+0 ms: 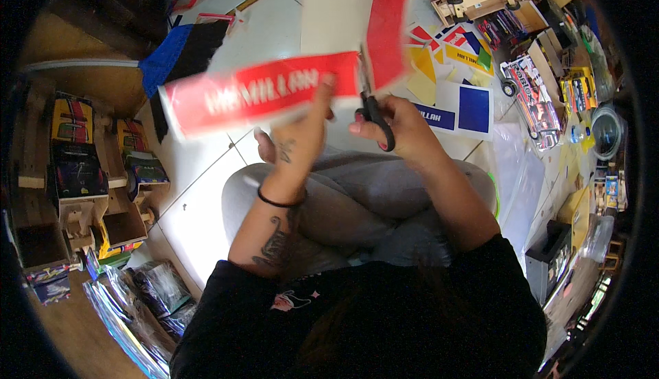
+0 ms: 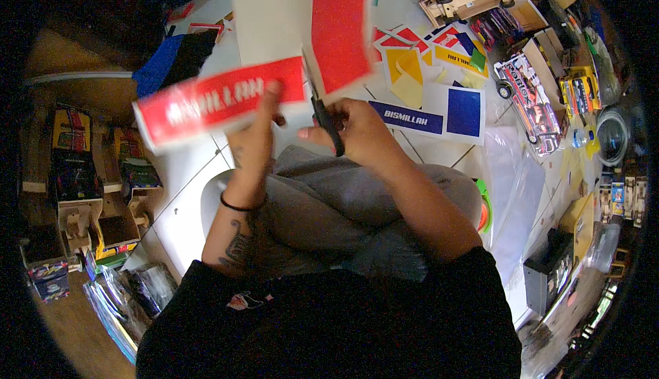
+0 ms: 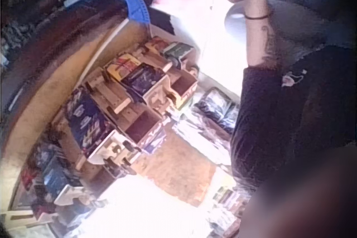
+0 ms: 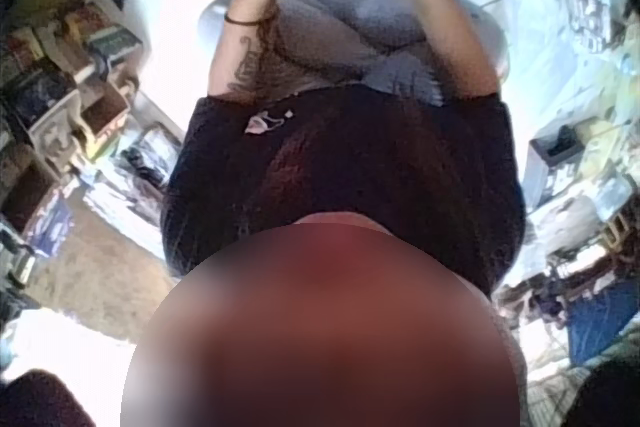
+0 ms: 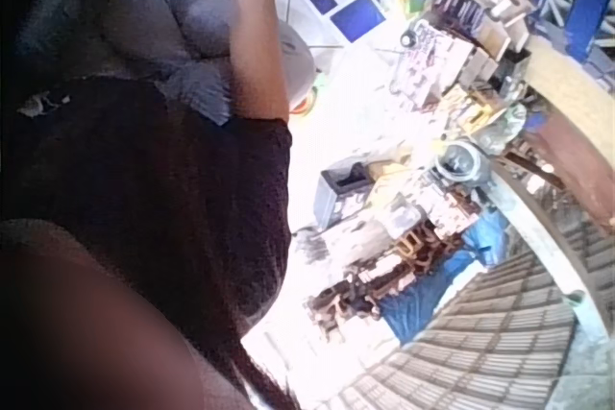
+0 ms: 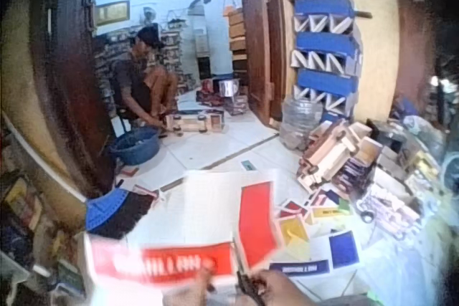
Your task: The person wraps a wooden toy car in clear plastic, seals it with tape, and then cuts a red sticker with scissors. The wrapped toy is placed on a nearby shelf.
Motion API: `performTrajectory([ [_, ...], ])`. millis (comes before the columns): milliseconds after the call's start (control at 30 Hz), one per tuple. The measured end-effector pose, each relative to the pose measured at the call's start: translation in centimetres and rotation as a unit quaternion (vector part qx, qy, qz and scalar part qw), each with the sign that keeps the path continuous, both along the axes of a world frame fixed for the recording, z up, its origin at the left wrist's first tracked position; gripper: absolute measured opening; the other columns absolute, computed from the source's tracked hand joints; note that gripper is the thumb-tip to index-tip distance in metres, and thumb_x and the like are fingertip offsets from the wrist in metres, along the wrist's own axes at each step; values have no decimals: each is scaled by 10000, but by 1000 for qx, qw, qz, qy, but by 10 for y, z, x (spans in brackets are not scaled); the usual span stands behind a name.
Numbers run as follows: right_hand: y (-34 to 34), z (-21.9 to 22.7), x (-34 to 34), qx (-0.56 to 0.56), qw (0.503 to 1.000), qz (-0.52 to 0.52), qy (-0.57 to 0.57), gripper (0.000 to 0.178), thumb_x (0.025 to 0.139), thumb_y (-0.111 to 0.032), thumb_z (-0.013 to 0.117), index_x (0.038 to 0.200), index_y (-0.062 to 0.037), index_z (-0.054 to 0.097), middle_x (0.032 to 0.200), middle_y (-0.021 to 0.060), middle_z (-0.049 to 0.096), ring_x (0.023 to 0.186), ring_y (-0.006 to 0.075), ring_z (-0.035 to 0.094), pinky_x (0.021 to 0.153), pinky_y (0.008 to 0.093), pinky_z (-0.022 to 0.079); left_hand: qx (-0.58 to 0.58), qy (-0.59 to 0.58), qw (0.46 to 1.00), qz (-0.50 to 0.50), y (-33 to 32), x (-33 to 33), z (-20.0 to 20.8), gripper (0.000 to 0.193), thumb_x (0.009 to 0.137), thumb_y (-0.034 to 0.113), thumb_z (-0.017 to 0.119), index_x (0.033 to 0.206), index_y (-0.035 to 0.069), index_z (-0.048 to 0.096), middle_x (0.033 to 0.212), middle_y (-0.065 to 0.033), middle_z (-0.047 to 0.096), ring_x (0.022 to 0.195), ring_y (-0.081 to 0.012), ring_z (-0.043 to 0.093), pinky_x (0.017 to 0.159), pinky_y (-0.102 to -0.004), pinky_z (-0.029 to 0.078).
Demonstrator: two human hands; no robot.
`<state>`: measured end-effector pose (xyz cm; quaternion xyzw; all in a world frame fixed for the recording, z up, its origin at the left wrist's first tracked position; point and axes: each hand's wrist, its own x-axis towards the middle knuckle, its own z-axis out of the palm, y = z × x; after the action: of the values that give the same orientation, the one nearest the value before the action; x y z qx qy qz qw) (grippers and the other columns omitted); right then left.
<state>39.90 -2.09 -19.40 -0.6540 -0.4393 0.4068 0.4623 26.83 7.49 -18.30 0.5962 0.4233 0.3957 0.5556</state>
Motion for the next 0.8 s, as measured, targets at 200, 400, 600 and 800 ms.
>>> performTrajectory([
  [200,-5,5,35,-53,968,193,-152,503,630,-369,835,921,-45,583,807,28,607,802,121,574,699,259,435,90,-65,994,14,70,-30,-4,226,868,195,662,937,-20,660,889,-64,685,775,-107,613,724,-249,471],
  [400,0,-12,45,219,949,-208,-89,621,632,-260,852,1104,-50,506,1069,94,566,1008,176,527,877,309,428,21,-105,970,-220,56,-36,-4,241,866,179,655,1020,-7,658,921,-49,688,816,-87,617,749,-241,471],
  [600,7,-16,35,147,960,-205,120,535,667,-129,791,1105,-58,491,961,52,549,836,128,535,770,257,447,-33,-84,971,-223,52,-29,-1,269,857,216,667,1004,-9,657,916,-69,690,797,-97,625,755,-249,477],
  [800,5,-16,19,296,918,-224,-142,571,683,57,698,1163,-36,403,1032,81,498,814,139,553,715,249,472,53,-9,989,-137,55,-18,-15,247,855,197,665,931,-37,650,801,-87,682,660,-93,603,581,-224,461],
])
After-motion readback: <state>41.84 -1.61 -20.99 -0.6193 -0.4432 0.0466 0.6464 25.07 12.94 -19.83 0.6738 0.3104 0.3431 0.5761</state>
